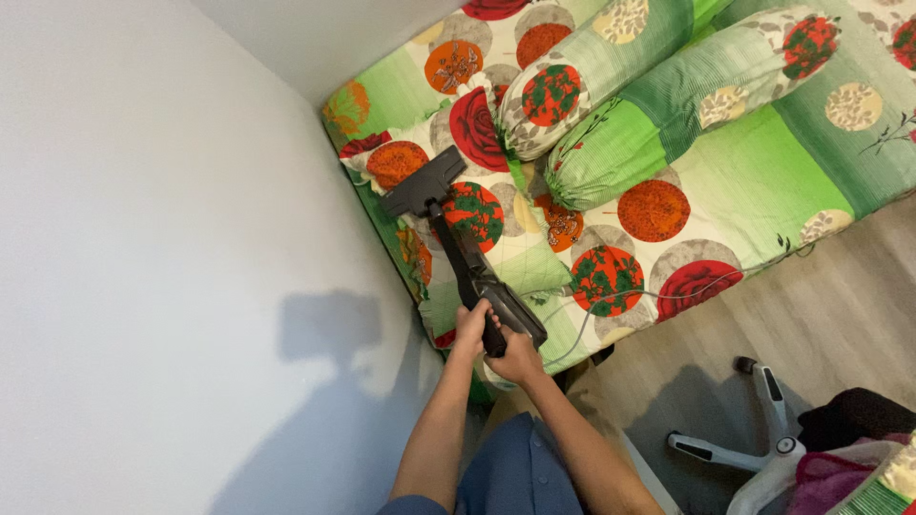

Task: The person uses a vacuum to clean the surface of a bed, including pillows and bolsters, before folding a pink cloth and placing it on the bed.

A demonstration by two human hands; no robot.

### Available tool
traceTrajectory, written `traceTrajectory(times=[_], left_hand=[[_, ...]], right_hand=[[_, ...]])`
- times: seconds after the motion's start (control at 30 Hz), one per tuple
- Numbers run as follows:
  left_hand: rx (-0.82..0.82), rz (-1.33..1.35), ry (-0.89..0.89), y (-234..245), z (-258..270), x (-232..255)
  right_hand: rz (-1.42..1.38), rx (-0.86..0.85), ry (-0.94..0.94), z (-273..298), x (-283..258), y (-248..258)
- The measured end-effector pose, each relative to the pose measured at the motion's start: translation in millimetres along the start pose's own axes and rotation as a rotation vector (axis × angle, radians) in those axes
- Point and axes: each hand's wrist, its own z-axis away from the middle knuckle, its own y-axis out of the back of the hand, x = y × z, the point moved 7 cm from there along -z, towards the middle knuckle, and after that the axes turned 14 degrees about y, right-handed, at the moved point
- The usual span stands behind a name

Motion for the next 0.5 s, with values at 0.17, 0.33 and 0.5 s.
traceTrajectory(times=[0.17, 0.33, 0.5], left_hand=[[0.026, -0.027, 0.032, -2, 9, -1], [0.018, 0.036, 0.046, -1, 10, -16], [0.008, 0.064, 0.018, -1, 4, -37]], right_hand=[[0.048, 0.017, -0.033, 6, 3, 2], [0.036, 0.085, 0.077, 18, 7, 3], [0.056, 0.085, 0.069, 34, 14, 5]])
